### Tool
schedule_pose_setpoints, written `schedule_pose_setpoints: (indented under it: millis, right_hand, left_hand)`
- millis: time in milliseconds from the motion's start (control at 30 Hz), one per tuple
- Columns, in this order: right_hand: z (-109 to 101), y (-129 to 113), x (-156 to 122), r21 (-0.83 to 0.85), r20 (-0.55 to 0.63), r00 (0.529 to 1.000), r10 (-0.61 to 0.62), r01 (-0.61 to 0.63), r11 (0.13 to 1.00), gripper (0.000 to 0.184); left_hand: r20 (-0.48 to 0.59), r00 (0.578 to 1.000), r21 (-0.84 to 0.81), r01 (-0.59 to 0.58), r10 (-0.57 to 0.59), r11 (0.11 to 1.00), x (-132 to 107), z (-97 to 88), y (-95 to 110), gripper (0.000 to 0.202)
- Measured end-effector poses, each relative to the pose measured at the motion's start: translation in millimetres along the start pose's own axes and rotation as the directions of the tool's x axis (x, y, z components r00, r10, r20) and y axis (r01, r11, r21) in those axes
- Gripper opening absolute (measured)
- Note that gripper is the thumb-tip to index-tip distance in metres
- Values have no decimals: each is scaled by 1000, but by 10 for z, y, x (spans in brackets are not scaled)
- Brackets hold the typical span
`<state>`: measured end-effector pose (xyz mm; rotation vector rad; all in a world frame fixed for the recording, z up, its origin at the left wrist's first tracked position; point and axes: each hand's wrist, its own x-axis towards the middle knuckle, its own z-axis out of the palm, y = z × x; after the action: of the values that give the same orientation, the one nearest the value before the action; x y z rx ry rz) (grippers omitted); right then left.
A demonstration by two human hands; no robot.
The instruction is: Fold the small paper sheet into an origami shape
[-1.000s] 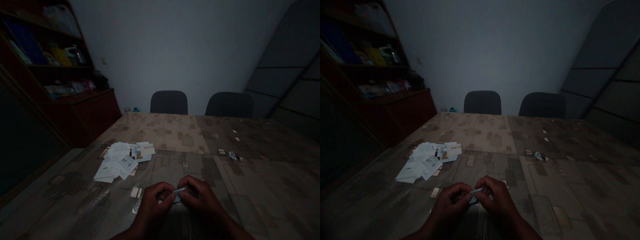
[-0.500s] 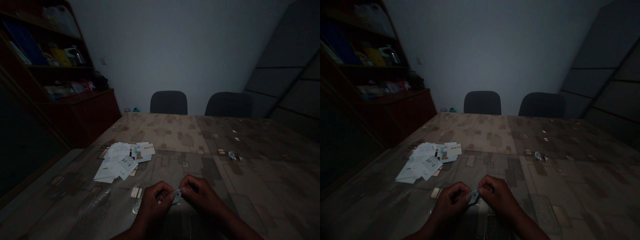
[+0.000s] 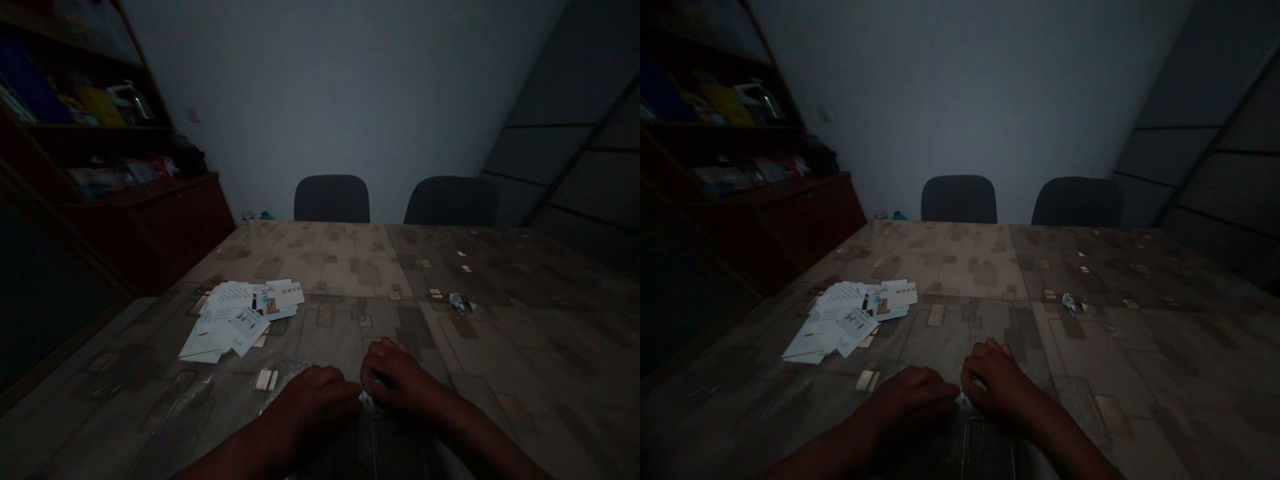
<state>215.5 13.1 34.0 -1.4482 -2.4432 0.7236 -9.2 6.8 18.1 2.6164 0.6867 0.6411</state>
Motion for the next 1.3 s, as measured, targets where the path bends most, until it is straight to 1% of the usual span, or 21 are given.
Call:
schedule_pose_setpoints:
  millis: [67, 167, 300, 367, 433, 467, 533, 600, 667, 733, 867, 967, 1033, 1167, 1233, 1300]
  right_hand:
    - [-5, -24, 10, -16, 5, 1000, 10, -10, 1000, 8]
    - [-1, -34, 13, -24, 3, 1000, 14, -14, 1000, 7]
    - [6, -12, 7, 16, -26, 998, 51, -51, 999, 14]
    - [-1, -8, 9, 40, -33, 997, 75, -73, 997, 12]
    - [-9, -12, 12, 47, -32, 996, 86, -85, 995, 8]
    - [-9, -17, 13, 50, -30, 995, 92, -90, 995, 7]
    - [2, -27, 8, 47, -35, 994, 108, -106, 993, 4]
    - [26, -33, 0, 32, -56, 990, 129, -128, 991, 7]
    - [51, -36, -7, 25, -75, 987, 144, -142, 990, 10]
    - [67, -35, -9, 34, -80, 985, 150, -148, 988, 6]
    - [66, -31, 6, 49, -76, 985, 153, -150, 988, 4]
    - [53, -39, 22, 48, -85, 985, 149, -145, 988, 5]
    - [43, -55, 28, 46, -96, 985, 144, -140, 989, 7]
    - [21, -96, 16, 35, -110, 986, 129, -125, 991, 9]
    - [16, -104, -2, 35, -106, 987, 117, -114, 993, 8]
    - [22, -96, -22, 30, -100, 988, 115, -112, 993, 5]
  left_hand:
    - [57, 998, -1, 38, -38, 999, -12, -27, 39, 21]
    - [145, 988, -13, 60, -58, 998, -43, -61, 88, 23]
    - [167, 983, -30, 87, -81, 996, -62, -71, 96, 21]
    - [166, 983, -30, 85, -78, 996, -53, -52, 97, 17]
    - [162, 984, -3, 73, -72, 997, -40, -22, 109, 11]
    - [156, 986, 27, 48, -52, 998, -35, -4, 119, 11]
    - [133, 991, 125, -38, 22, 991, -31, 37, 140, 11]
    - [95, 988, 248, -139, 118, 959, -36, 82, 155, 10]
    - [72, 983, 352, -182, 167, 918, -47, 128, 160, 9]
    - [69, 982, 406, -187, 173, 895, -64, 169, 154, 9]
    - [101, 975, 445, -221, 197, 868, -108, 215, 143, 8]
    - [102, 973, 475, -229, 206, 849, -142, 241, 153, 15]
    - [63, 976, 483, -211, 207, 850, -157, 270, 159, 13]
    - [-74, 972, 474, -162, 223, 866, -169, 340, 147, 4]
    - [-77, 973, 471, -155, 215, 868, -169, 358, 133, 7]
    - [-48, 979, 464, -152, 196, 872, -166, 359, 126, 10]
